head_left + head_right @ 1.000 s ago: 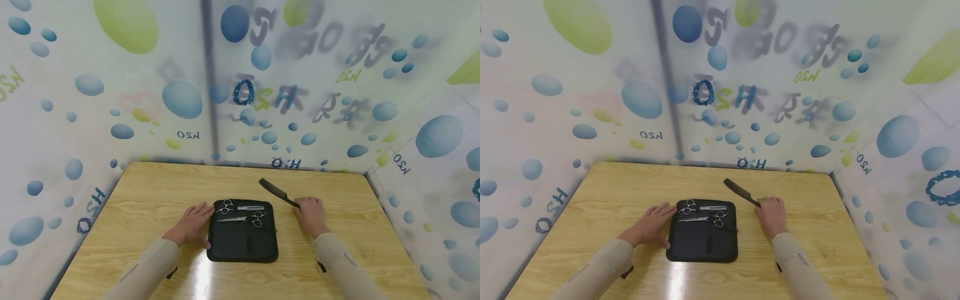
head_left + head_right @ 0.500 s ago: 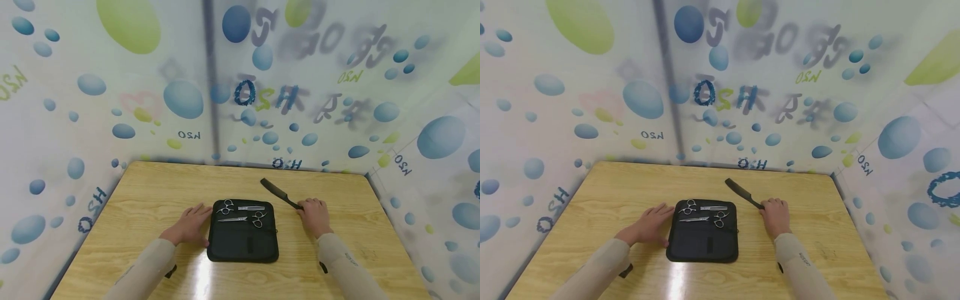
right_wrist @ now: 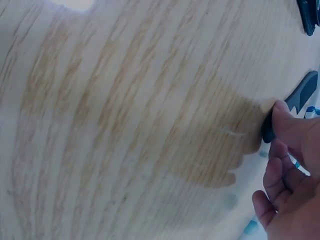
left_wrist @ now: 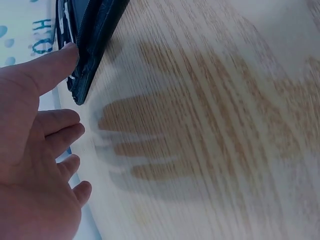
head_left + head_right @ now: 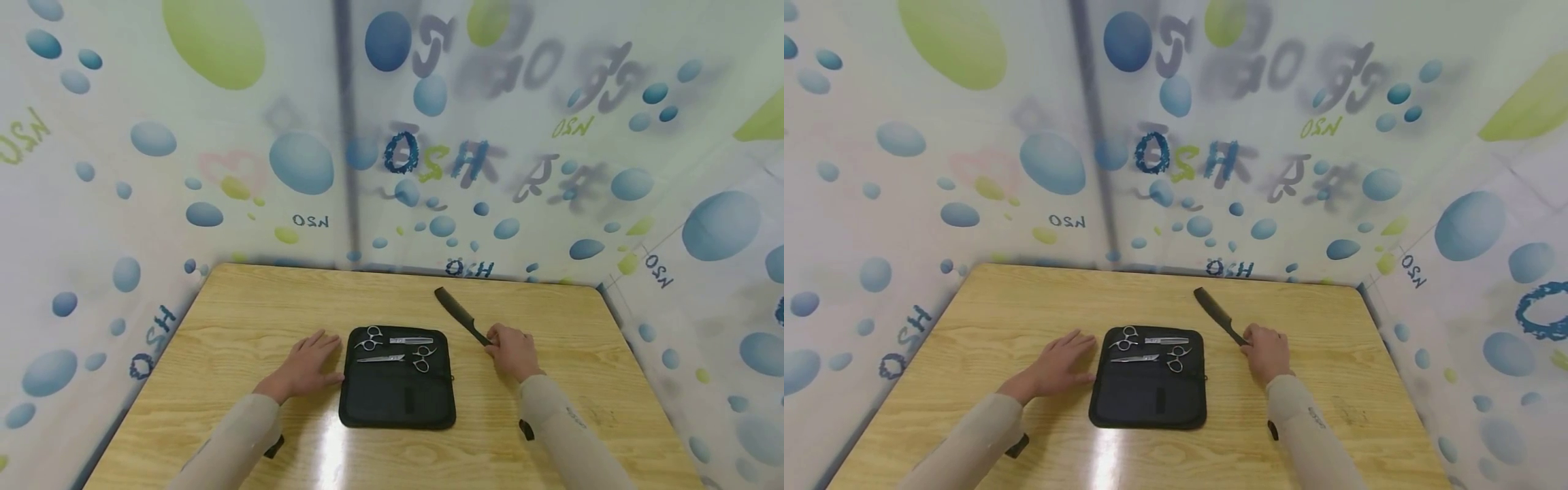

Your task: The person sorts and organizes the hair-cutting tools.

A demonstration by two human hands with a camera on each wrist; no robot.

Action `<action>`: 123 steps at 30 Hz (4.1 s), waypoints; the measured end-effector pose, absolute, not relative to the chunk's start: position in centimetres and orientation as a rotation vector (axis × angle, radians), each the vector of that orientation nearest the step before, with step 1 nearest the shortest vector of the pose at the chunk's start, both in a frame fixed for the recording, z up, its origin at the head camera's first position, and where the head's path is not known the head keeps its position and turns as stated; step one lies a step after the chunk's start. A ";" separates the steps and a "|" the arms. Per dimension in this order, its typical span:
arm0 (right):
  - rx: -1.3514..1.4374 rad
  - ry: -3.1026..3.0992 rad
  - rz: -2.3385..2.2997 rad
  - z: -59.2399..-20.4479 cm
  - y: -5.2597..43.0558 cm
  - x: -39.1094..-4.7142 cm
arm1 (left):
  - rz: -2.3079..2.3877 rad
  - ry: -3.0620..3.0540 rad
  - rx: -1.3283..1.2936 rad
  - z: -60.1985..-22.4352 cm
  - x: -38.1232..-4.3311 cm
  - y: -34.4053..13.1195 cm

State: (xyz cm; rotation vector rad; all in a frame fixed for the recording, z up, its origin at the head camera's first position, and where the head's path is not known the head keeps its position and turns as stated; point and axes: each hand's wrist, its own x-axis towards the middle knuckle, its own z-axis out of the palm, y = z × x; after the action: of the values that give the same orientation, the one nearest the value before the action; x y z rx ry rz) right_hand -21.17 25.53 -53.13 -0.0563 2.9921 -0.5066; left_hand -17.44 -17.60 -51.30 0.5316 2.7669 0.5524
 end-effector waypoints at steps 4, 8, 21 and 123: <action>-0.055 2.982 -0.518 -53.2 25.6 -21.1 | 0.579 2.790 0.545 -51.3 -17.4 -17.7; -0.066 3.002 -0.459 -53.2 25.7 -20.9 | 0.614 2.824 0.568 -51.3 -17.3 -17.8; -0.129 3.154 -0.465 -52.2 25.5 -19.9 | 0.661 2.971 0.662 -51.0 -17.2 -17.4; -0.719 2.724 -0.368 -51.0 19.9 -17.6 | 0.294 2.993 1.123 -49.9 -16.0 -18.9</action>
State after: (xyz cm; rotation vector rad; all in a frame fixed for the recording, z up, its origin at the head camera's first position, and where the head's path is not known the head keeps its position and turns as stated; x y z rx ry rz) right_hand -17.59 19.90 -51.00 -0.7187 2.7242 -0.3677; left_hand -16.04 -18.92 -49.94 1.1226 2.9932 0.2944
